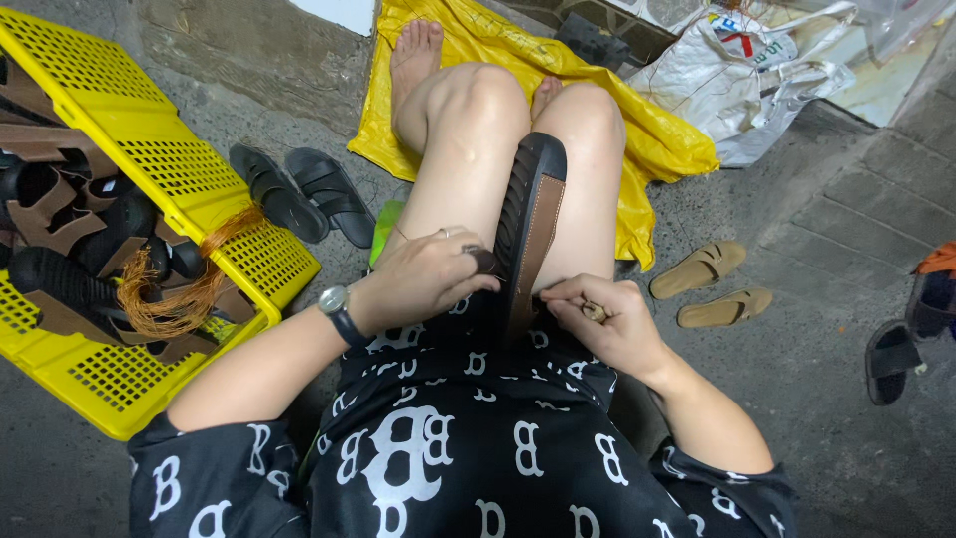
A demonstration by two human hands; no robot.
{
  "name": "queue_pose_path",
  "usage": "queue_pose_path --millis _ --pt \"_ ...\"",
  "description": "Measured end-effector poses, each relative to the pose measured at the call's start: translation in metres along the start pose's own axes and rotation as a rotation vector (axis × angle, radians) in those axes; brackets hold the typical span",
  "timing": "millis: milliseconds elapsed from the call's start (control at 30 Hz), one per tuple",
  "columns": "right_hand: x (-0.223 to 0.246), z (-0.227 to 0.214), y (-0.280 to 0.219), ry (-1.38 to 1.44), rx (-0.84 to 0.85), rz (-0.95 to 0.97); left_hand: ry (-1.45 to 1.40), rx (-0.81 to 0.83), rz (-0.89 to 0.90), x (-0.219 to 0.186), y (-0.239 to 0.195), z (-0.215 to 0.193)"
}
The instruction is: The person sits on a yellow mat and sews the sole of a brown sandal using a needle and thread. They repeatedly pull the thread through the sole to attach it, occasionally adjusting the sandal's position on their lap.
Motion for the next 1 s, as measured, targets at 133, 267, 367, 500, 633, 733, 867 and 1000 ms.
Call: queue_pose_path --millis 133,267,367,500,633,733,867,1000 --pt "-0.014 0.010 0.000 -0.009 -0.047 -0.006 0.245 -0.119 0.147 0.007 0.000 0.004" --pt "-0.023 0.012 0.000 -0.024 -0.059 -0.045 0.330 -0.323 0.100 0.008 -0.001 -0.002" --pt "-0.009 0.004 -0.005 -0.226 0.006 -0.110 0.010 -0.308 -0.061 0.042 -0.010 -0.013" --pt "-0.002 -0.002 -0.019 -0.629 0.015 -0.401 0.604 -0.385 -0.253 0.071 -0.030 -0.087" --pt "0.008 0.000 -0.016 -0.700 0.021 -0.484 0.474 -0.482 -0.071 0.011 -0.012 -0.069" --pt "0.008 -0.001 -0.014 -0.725 0.019 -0.514 -0.010 -0.406 -0.014 -0.004 -0.013 -0.021" --pt "0.008 -0.003 -0.013 -0.720 0.045 -0.546 -0.168 -0.295 -0.068 -0.007 -0.003 0.010" --pt "0.009 -0.004 -0.010 -0.693 0.070 -0.567 -0.187 -0.278 -0.074 -0.005 0.000 0.010"
Point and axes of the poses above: each hand's wrist, its own y-axis towards the middle knuckle, its own z-axis out of the palm, x = y × z, the point moved 6 cm from there along y, towards the middle knuckle, and after that the axes turned 9 degrees about -x, right-handed, at the moved point
